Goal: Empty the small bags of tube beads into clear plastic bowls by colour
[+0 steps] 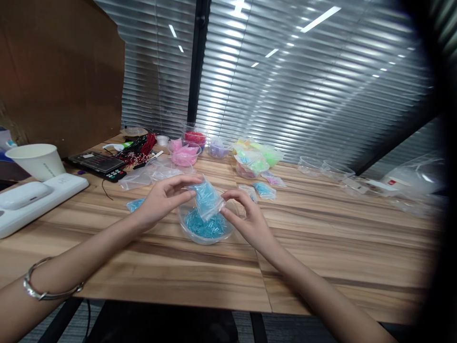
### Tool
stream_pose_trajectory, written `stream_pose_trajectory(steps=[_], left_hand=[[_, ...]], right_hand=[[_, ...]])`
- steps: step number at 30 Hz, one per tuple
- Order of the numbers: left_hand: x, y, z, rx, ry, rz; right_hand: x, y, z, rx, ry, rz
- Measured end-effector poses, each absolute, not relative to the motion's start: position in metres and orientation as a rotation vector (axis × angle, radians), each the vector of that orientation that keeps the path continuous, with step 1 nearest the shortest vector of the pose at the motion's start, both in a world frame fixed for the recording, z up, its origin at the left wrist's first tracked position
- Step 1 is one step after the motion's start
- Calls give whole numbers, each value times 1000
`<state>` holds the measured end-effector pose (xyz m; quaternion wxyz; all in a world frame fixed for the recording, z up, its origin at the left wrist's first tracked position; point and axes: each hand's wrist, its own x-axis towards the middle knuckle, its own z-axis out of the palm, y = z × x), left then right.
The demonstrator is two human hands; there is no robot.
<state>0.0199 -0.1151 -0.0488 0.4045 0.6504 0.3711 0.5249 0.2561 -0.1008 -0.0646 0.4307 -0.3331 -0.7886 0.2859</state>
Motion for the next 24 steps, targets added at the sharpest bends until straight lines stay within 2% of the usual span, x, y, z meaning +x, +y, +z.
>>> stream_pose_trajectory(steps=[14,24], left_hand=[[22,-111,-52,1625,993,1395],[23,-116,-46,1680,1077,1298]], right_hand=[[257,-103,-64,-783,-1984,583],[256,-105,-65,-776,-1983,575]])
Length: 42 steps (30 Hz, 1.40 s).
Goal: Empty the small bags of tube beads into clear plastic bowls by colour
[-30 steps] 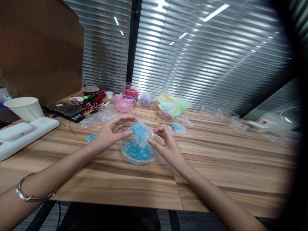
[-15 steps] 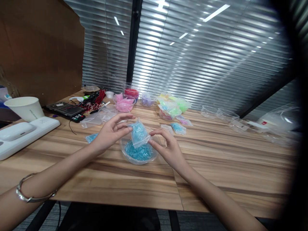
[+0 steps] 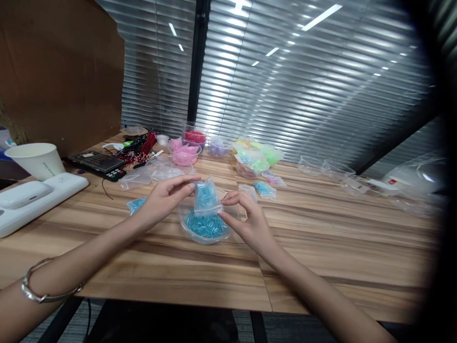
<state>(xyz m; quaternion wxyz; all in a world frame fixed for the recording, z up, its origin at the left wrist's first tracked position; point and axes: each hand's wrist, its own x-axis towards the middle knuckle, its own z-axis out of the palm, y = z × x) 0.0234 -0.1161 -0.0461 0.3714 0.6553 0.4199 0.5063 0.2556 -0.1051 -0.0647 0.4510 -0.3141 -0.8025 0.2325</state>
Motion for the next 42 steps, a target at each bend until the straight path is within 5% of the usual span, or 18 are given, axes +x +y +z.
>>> stream_pose_trajectory(steps=[42], left_hand=[[25,-118,-60,1901,869,1219]], right_hand=[[255,-114,-60,-670,-1954,432]])
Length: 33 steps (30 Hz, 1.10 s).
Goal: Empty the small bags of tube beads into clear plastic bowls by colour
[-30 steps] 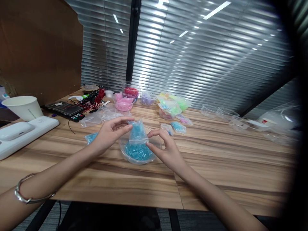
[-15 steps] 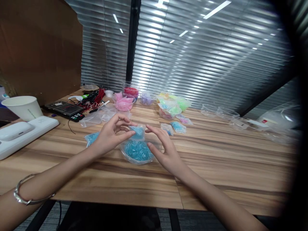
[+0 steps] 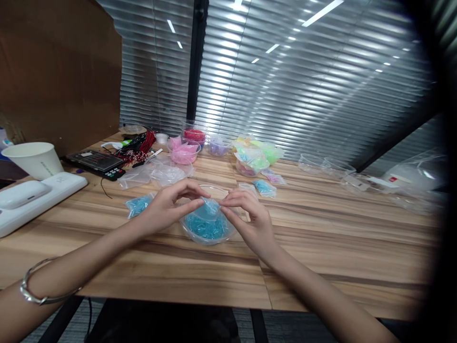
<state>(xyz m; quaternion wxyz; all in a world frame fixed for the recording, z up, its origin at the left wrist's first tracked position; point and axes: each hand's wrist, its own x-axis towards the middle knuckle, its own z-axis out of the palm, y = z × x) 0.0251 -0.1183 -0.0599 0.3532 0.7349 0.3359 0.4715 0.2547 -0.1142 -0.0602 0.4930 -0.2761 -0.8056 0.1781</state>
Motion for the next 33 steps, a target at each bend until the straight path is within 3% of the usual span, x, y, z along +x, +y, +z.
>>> stream_pose_trajectory(steps=[20,33], left_hand=[[27,-116,-53,1775,772,1362],[27,-117,-53,1543,755,1408]], right_hand=[[255,-108,-63,-688,-1768,692],[253,-107,-58,-754,-1935,598]])
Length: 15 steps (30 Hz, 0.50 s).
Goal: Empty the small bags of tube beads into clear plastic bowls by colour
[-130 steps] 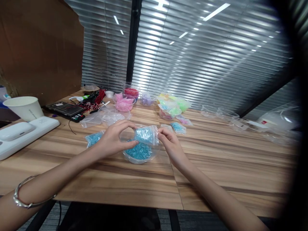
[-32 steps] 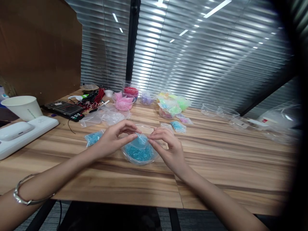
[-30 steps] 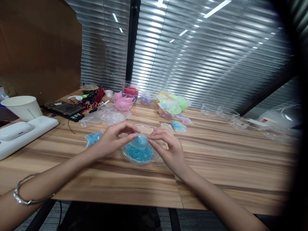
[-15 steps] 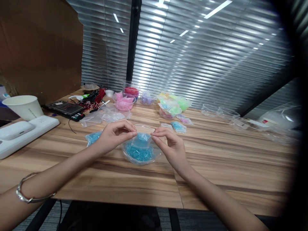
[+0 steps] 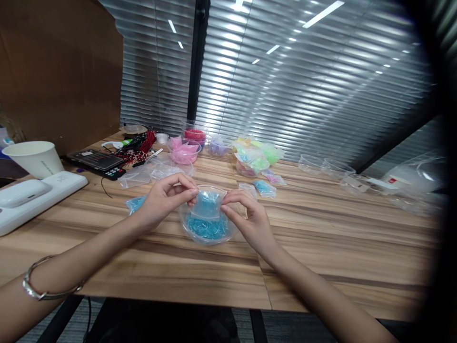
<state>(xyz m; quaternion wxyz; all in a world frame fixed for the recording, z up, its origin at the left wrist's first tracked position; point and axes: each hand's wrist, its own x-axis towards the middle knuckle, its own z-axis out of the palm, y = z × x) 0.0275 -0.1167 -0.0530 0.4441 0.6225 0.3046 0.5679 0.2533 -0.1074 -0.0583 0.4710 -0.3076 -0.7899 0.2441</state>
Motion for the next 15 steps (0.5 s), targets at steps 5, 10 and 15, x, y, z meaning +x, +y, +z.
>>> stream_pose_trajectory(steps=[5,10,15], left_hand=[[25,-117,-53,1526,678,1304],[25,-121,-46,1587,662,1158],[27,-120,-50,1606,674,1172]], right_hand=[[255,-108,-61,-758,-1926,591],[256,-106,-65,-741,-1937,561],[255,-107,-65,-739,-1924,572]])
